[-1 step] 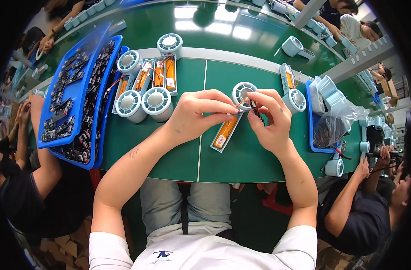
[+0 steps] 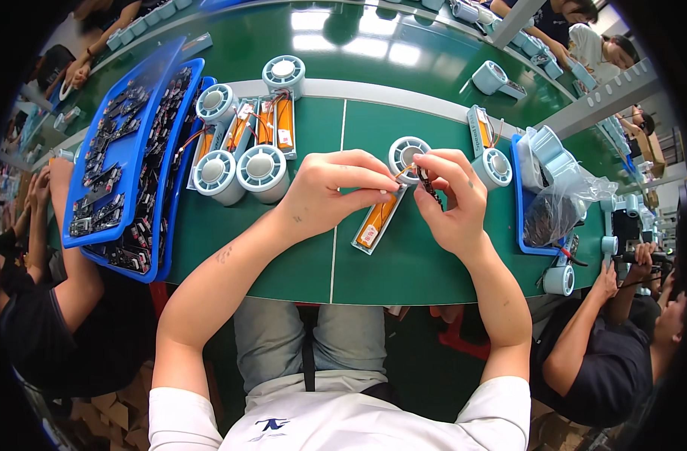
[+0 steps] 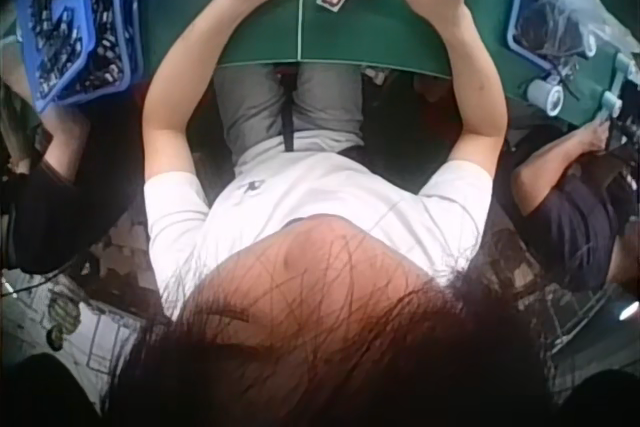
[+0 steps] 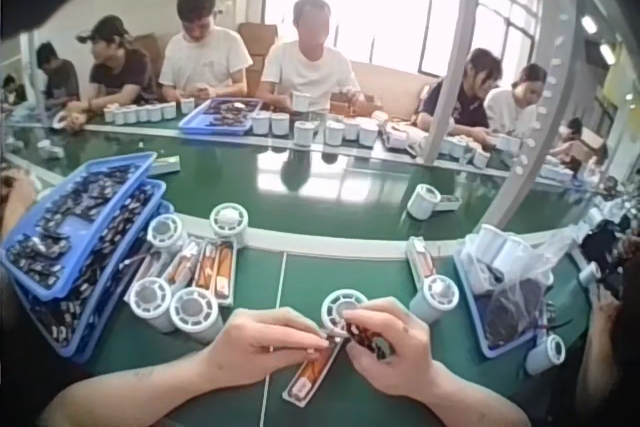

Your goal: Assembling small electronic components and motor parts on a factory production line.

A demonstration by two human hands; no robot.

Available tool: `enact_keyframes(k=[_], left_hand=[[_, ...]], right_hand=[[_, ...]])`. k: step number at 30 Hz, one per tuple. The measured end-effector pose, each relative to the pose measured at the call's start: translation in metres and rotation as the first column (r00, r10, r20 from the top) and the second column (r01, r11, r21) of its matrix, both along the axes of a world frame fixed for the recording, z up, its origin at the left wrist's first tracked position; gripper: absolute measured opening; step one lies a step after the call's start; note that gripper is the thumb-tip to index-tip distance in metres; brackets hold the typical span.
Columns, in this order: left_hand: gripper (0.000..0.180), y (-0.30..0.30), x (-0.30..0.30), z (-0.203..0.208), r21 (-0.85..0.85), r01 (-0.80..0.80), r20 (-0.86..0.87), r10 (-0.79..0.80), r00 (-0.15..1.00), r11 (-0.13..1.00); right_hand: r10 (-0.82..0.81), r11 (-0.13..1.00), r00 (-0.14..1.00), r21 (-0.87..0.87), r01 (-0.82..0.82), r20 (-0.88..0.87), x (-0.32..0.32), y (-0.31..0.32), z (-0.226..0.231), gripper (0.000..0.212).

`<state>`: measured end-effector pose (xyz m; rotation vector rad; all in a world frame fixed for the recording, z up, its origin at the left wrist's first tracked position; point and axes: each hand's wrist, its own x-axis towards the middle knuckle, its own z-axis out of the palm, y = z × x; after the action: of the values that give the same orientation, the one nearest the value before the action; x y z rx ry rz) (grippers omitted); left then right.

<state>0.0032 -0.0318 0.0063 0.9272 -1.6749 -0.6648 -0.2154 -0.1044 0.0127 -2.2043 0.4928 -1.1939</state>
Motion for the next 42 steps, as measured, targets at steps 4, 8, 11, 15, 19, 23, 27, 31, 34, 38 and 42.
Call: enact_keyframes(k=[4, 8, 11, 15, 19, 23, 27, 31, 34, 38, 42], left_hand=[[0.014, -0.003, -0.004, -0.004, -0.081, -0.013, -0.061, 0.008, 0.998, 0.997], [0.013, 0.0, -0.008, -0.001, 0.035, -0.045, -0.059, 0.047, 0.997, 0.998], [0.011, 0.001, -0.009, 0.0, -0.014, -0.053, -0.066, 0.052, 0.996, 0.998], [0.012, 0.002, -0.007, 0.005, -0.008, -0.001, -0.018, 0.001, 1.0, 1.0], [0.014, 0.002, -0.008, 0.005, -0.009, -0.028, -0.065, 0.027, 0.997, 1.0], [0.016, 0.003, -0.011, 0.006, -0.007, -0.083, -0.055, 0.083, 0.995, 0.996], [0.016, 0.002, -0.014, 0.007, -0.099, -0.213, -0.001, 0.214, 0.977, 0.972], [0.015, 0.005, -0.016, 0.01, -0.144, -0.255, 0.017, 0.26, 0.965, 0.956], [0.013, 0.009, -0.013, 0.016, -0.064, -0.238, 0.052, 0.241, 0.969, 0.969], [0.013, 0.008, -0.012, 0.013, -0.053, -0.204, 0.062, 0.207, 0.976, 0.977], [0.012, 0.008, -0.011, 0.012, -0.02, -0.164, 0.053, 0.165, 0.985, 0.986]], right_hand=[[0.034, 0.999, 0.999, 0.014, -0.034, -0.002, -0.004, 0.0, -0.002, 0.047], [0.084, 0.996, 0.995, 0.0, -0.084, -0.044, -0.006, 0.005, -0.003, 0.046], [0.109, 0.993, 0.993, -0.044, -0.111, -0.044, -0.004, 0.007, -0.003, 0.047], [0.06, 0.997, 0.998, -0.043, -0.061, -0.016, -0.002, 0.008, -0.004, 0.049], [0.057, 0.997, 0.998, -0.048, -0.058, -0.027, -0.002, 0.007, -0.004, 0.049], [0.072, 0.995, 0.997, -0.066, -0.074, -0.035, -0.002, 0.008, -0.002, 0.047], [0.192, 0.972, 0.979, -0.124, -0.199, -0.072, -0.002, 0.006, 0.0, 0.045], [0.194, 0.962, 0.976, -0.175, -0.208, -0.095, -0.001, 0.005, -0.001, 0.045], [0.186, 0.965, 0.979, -0.169, -0.199, -0.087, -0.001, 0.006, 0.0, 0.044], [0.181, 0.972, 0.98, -0.139, -0.191, -0.079, -0.001, 0.007, -0.003, 0.044], [0.167, 0.975, 0.985, -0.138, -0.172, -0.044, 0.003, 0.009, -0.001, 0.043]])
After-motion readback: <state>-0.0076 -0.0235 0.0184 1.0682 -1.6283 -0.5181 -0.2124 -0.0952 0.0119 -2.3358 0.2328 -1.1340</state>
